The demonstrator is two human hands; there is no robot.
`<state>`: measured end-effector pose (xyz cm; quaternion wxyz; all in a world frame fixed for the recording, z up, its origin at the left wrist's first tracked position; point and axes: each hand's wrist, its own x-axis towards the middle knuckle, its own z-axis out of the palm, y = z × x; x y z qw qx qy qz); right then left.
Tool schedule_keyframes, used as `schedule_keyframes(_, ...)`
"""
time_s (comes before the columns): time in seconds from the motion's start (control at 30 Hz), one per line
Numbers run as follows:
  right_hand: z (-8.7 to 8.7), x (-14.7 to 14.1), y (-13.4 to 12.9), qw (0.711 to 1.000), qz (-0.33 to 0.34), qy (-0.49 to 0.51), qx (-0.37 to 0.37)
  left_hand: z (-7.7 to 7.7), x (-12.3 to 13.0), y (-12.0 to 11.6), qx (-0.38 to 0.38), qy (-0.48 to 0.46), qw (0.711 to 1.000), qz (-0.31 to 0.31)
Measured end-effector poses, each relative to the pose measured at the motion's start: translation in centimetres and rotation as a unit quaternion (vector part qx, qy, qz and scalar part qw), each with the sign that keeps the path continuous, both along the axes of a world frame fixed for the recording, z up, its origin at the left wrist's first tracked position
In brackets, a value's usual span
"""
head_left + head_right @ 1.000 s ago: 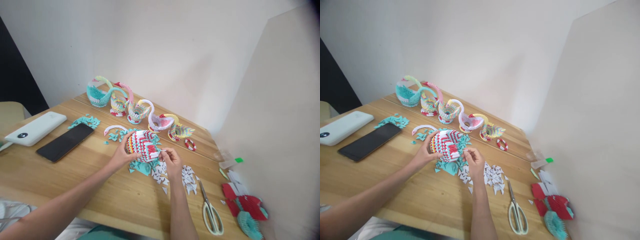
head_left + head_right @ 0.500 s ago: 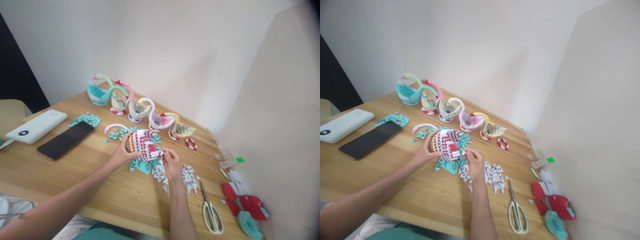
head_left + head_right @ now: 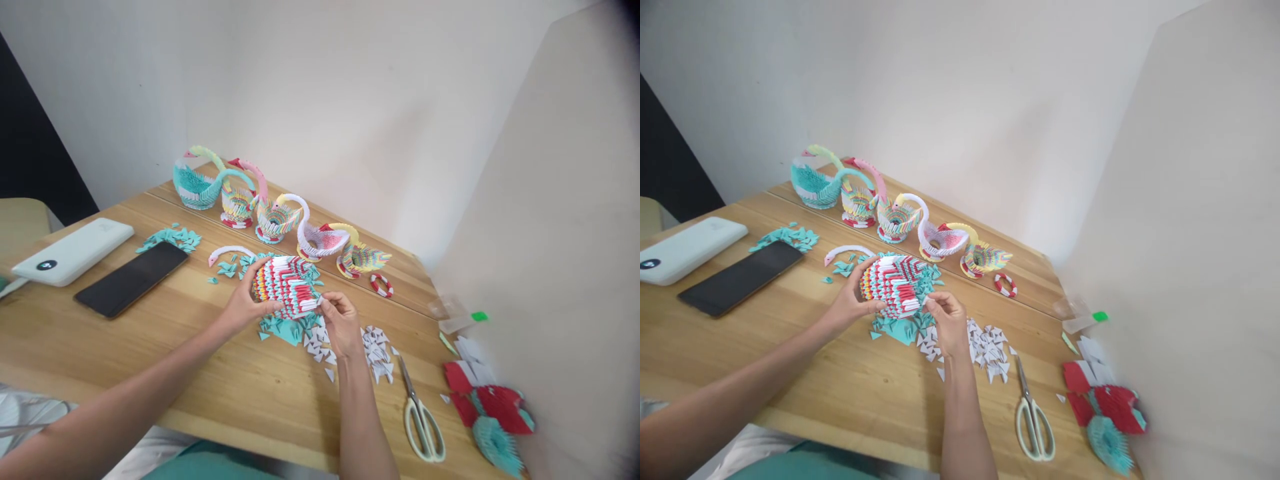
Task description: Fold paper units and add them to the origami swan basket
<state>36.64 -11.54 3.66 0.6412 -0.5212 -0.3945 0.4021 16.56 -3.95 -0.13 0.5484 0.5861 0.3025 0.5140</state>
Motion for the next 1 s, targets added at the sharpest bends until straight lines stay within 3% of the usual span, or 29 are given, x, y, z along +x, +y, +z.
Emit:
schedule_keyframes(0.27, 0.0, 1.4, -0.3, 0.999, -0.009, -0.046, -0.019, 0.5, -0.3, 0.2, -0.006, -0.01, 1.0, 0.017)
schedule_keyframes(0.37, 0.9, 1.9, -2.1, 0.996, -0.03, -0.072, -0.032, 0.7, -0.4, 0.3, -0.011, -0.021, 0.999, 0.021)
schedule_keyframes(0.5, 1.5, 2.0, -6.0, 0.963, -0.108, -0.237, -0.073, 0.9, -0.3, 0.3, -0.014, -0.023, 0.999, 0.033)
schedule_keyframes(0.6, 0.3, 1.3, -8.9, 0.932, -0.123, -0.323, -0.107, 1.0, -0.3, 0.2, -0.022, -0.037, 0.999, 0.027)
schedule_keyframes(0.73, -2.7, 0.2, -11.0, 0.938, -0.008, -0.321, -0.129, 0.9, -0.3, 0.2, -0.016, -0.051, 0.998, 0.023)
schedule_keyframes(0.83, -3.7, 0.4, -11.0, 0.918, -0.002, -0.386, -0.09, 0.6, -0.3, 0.3, -0.014, -0.057, 0.998, 0.015)
schedule_keyframes(0.93, -3.2, 1.6, -9.9, 0.883, -0.057, -0.461, -0.067, 0.3, -0.3, 0.4, -0.012, -0.054, 0.998, 0.017)
schedule_keyframes(1.0, -2.8, 2.3, -8.8, 0.859, -0.05, -0.505, -0.069, 0.2, -0.3, 0.4, -0.01, -0.052, 0.998, 0.019)
